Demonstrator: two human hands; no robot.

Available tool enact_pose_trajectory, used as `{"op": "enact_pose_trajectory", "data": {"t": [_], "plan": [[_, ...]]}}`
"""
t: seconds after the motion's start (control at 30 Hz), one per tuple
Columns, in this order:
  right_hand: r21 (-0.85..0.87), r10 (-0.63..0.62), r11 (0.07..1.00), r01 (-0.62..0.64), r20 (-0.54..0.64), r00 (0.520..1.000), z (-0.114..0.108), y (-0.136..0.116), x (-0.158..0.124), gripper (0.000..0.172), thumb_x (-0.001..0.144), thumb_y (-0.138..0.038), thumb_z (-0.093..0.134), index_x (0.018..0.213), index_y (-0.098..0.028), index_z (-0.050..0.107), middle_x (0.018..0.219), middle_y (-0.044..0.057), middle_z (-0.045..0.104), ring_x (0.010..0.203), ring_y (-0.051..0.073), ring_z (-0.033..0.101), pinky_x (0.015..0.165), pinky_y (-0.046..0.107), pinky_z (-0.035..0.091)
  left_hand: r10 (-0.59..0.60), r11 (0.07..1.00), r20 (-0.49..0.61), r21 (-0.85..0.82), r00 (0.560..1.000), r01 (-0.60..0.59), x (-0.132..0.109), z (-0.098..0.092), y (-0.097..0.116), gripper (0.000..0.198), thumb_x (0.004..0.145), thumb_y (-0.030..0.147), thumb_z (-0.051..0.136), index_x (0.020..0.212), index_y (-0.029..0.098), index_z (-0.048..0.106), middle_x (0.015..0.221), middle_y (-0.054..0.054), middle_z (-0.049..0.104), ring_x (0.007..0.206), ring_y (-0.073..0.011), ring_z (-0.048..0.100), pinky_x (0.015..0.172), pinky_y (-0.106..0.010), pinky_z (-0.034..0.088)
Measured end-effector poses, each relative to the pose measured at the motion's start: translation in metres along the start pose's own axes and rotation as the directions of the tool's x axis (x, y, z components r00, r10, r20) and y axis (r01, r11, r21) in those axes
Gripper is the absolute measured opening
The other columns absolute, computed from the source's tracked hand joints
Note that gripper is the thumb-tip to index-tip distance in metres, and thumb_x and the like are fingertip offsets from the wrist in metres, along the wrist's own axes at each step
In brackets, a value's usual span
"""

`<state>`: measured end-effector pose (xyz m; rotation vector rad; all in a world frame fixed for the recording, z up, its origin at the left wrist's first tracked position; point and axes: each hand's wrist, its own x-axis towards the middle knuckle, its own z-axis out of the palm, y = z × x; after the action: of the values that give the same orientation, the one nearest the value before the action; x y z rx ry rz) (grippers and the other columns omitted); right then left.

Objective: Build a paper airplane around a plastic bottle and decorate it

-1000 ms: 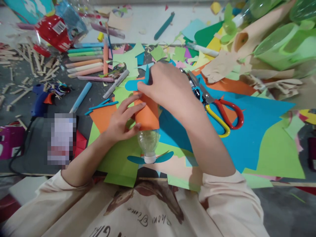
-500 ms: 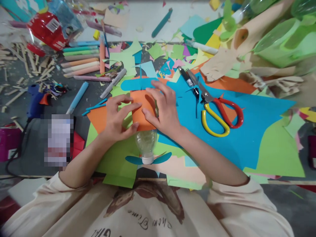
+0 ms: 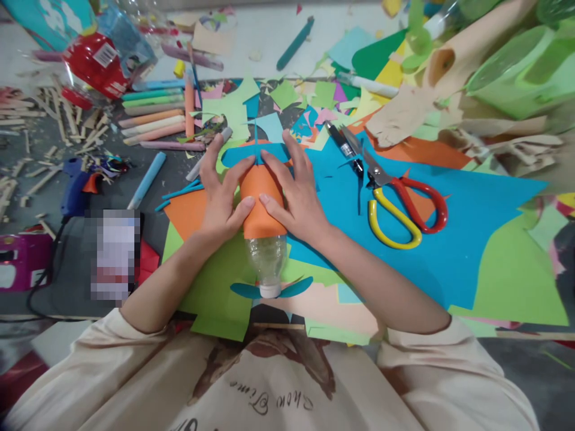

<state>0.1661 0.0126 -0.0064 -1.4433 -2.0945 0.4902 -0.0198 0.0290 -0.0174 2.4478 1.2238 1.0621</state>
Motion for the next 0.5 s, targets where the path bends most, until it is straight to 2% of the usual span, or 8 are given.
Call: {"op": "enact_pose_trajectory", "data": {"t": [0.13, 0.23, 0.37, 0.43, 0.5], "plan": [[0.034, -0.076, 0.996, 0.078, -0.062, 0.995, 0.0, 0.0, 0.001, 0.049, 0.093, -0.046, 0.034, 0.139, -0.031, 0.031, 0.155, 0.008, 0.026, 0.149, 0.028, 0.018, 0.118, 0.05, 0.024, -0.009, 1.0, 0.039, 0.006, 0.999, 0.009, 0.002, -0.004, 0.001, 0.051, 0.093, 0.057, 0.038, 0.138, 0.032, 0.042, 0.156, -0.006, 0.021, 0.144, -0.0336, 0.022, 0.116, -0.056, 0.023], [0.041, -0.088, 0.995, 0.091, -0.074, 0.993, 0.001, 0.0, 0.001, 0.046, 0.094, -0.045, 0.033, 0.137, -0.028, 0.034, 0.156, 0.011, 0.024, 0.148, 0.027, 0.02, 0.118, 0.048, 0.024, -0.019, 1.0, 0.08, -0.009, 0.997, 0.02, 0.005, -0.01, 0.004, 0.05, 0.092, 0.057, 0.04, 0.136, 0.033, 0.043, 0.155, -0.008, 0.025, 0.145, -0.0341, 0.022, 0.116, -0.059, 0.02], [0.043, -0.097, 0.994, 0.101, -0.078, 0.992, 0.002, 0.0, 0.002, 0.054, 0.093, -0.045, 0.032, 0.144, -0.031, 0.021, 0.157, 0.009, 0.022, 0.149, 0.025, 0.018, 0.119, 0.049, 0.022, -0.054, 0.998, 0.081, -0.027, 0.995, 0.056, 0.006, -0.009, 0.006, 0.055, 0.092, 0.06, 0.038, 0.14, 0.034, 0.037, 0.154, -0.008, 0.028, 0.145, -0.0322, 0.025, 0.116, -0.057, 0.023], [0.02, -0.082, 0.996, 0.083, -0.046, 0.996, 0.002, 0.0, 0.002, 0.059, 0.093, -0.045, 0.033, 0.148, -0.034, 0.013, 0.158, 0.006, 0.021, 0.15, 0.024, 0.016, 0.12, 0.049, 0.021, -0.057, 0.998, 0.075, -0.032, 0.996, 0.059, 0.006, -0.006, 0.004, 0.059, 0.092, 0.063, 0.033, 0.143, 0.033, 0.033, 0.155, -0.009, 0.025, 0.145, -0.0323, 0.024, 0.116, -0.056, 0.023], [0.004, -0.064, 0.998, 0.064, -0.011, 0.998, 0.002, 0.001, 0.003, 0.061, 0.093, -0.045, 0.035, 0.149, -0.037, 0.012, 0.158, 0.003, 0.022, 0.15, 0.024, 0.015, 0.12, 0.049, 0.021, -0.047, 0.998, 0.074, -0.028, 0.996, 0.049, 0.005, -0.002, 0.002, 0.063, 0.093, 0.065, 0.027, 0.146, 0.032, 0.029, 0.157, -0.009, 0.021, 0.146, -0.0327, 0.022, 0.117, -0.056, 0.02]]}}
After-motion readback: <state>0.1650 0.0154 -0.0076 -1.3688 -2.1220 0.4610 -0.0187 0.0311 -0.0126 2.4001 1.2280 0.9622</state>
